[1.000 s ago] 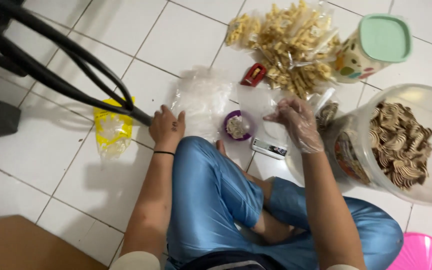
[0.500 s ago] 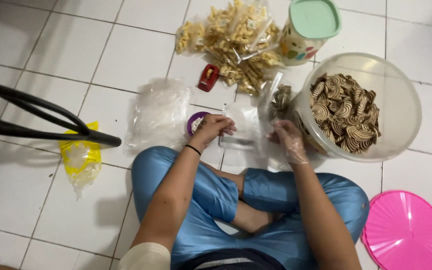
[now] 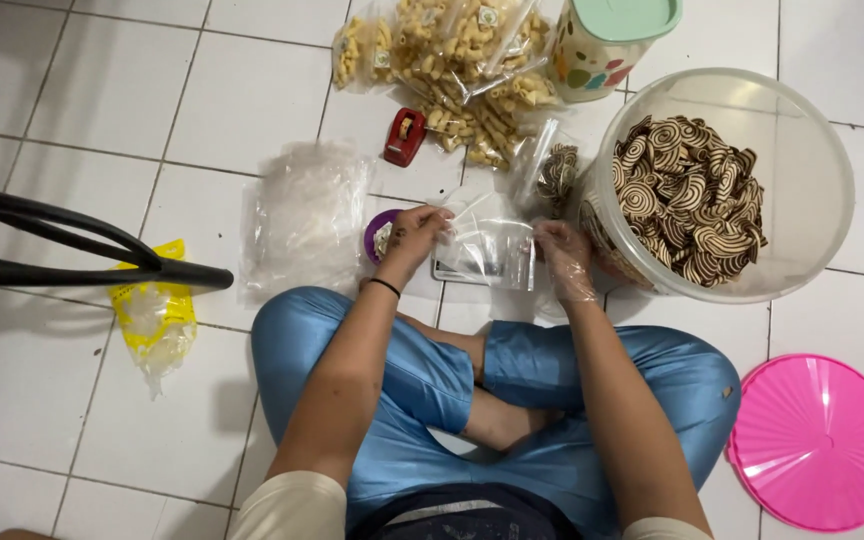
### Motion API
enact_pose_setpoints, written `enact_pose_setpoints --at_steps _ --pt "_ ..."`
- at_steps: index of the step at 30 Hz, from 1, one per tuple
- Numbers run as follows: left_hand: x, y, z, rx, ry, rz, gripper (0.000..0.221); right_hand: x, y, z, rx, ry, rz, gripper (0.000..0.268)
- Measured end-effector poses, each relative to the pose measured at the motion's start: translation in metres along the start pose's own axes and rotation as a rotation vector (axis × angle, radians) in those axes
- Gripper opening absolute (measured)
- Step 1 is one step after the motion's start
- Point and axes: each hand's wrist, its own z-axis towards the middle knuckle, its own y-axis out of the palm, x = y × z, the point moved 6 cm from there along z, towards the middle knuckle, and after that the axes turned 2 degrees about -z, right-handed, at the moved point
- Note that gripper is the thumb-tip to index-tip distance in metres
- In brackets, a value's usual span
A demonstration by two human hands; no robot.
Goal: Packaging swirl cookies into plastic bags and weighing them.
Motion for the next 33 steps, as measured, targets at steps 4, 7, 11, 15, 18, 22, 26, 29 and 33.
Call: enact_pose_setpoints --at_steps 4,7,11,15,18,22,26,29,33 --pt "0.025 -0.008 -0.017 0.005 -0.109 -0.109 0.023 -0.004 -0.001 -0.007 0.045 0.018 -0.029 0.013" --pt "0.04 -0.014 -0.023 0.029 -0.135 -0.079 0.025 -0.007 -0.005 -0.01 0.071 0.023 -0.07 0.017" --pt "0.002 -0.018 -0.006 0.082 -0.087 0.095 0.017 -0.015 -0.011 -0.02 0.081 0.014 -0.192 0.025" --pt "0.054 -0.009 -0.042 0.191 0.189 0.492 0.045 -0.065 -0.01 -0.051 0.176 -0.261 -0.265 0.023" --pt "0.072 0.028 -0.067 -0.054 0.336 0.361 0.039 -0.071 0.001 -0.06 0.242 -0.599 -0.503 0.028" --pt "0.065 0.067 -0.095 -0.395 0.15 0.231 0.054 -0.095 0.051 -0.099 0.056 -0.786 -0.808 0.02" --pt "0.014 0.07 -0.057 -0.379 0.132 0.193 0.041 -0.091 0.065 -0.097 -0.02 -0.82 -0.77 0.025" --pt "-0.02 0.06 -0.034 -0.249 -0.079 0.075 0.032 -0.113 0.07 -0.105 -0.19 -0.743 -0.559 0.013" --pt "0.012 0.046 -0.046 -0.148 0.052 0.168 0.028 -0.096 0.064 -0.093 -0.184 -0.657 -0.523 0.019"
